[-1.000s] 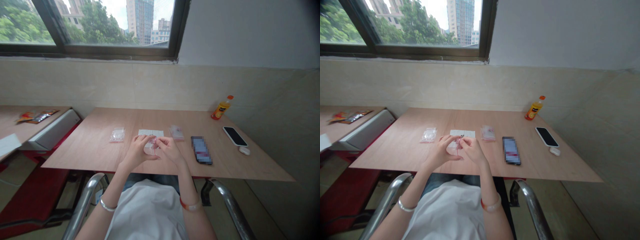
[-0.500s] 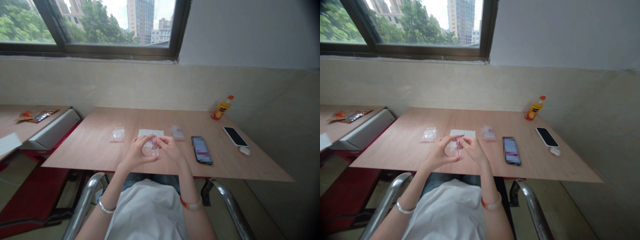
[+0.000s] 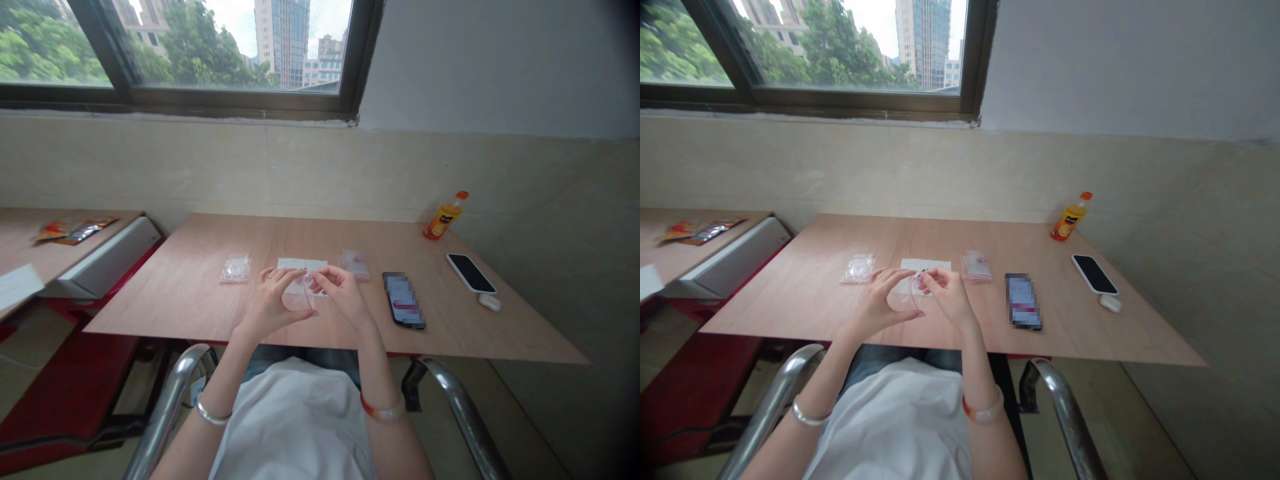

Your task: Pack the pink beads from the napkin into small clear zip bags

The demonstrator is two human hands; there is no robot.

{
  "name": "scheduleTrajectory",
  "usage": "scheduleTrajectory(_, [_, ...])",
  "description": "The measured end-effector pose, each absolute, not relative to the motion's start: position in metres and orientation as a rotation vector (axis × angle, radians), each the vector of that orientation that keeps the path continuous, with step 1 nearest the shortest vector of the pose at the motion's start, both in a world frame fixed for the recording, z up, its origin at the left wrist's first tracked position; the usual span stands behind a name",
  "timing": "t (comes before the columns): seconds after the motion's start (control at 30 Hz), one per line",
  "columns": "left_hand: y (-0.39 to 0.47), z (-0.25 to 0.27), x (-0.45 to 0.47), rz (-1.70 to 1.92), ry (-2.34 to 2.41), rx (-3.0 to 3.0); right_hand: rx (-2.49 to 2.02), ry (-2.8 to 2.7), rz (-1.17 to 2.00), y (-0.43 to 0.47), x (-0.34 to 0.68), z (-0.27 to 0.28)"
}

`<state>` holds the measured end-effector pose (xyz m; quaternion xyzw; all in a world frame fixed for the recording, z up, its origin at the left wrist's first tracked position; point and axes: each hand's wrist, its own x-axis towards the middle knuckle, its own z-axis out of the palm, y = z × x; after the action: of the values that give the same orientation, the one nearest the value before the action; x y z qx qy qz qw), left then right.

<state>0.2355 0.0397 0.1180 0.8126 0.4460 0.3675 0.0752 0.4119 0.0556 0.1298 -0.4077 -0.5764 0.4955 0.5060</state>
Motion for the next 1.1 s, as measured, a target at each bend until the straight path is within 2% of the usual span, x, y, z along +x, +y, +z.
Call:
scheduleTrajectory(0.53, [0.044, 0.106, 0.227, 1.127, 1.395, 2.375, -0.992, -1.451, 1.274, 0.07, 0.408, 0.112])
scheduleTrajectory(0.83, [0.049, 0.089, 0.209, 1.3, 1.391, 2.137, -1.533, -1.784, 0.787, 0.13, 0.409, 0.051])
scheduleTrajectory(1.1, [0.046, 0.072, 0.203, 1.286, 1.339, 2.027, -1.632, -1.956, 0.757, 0.143, 0.384, 0.019])
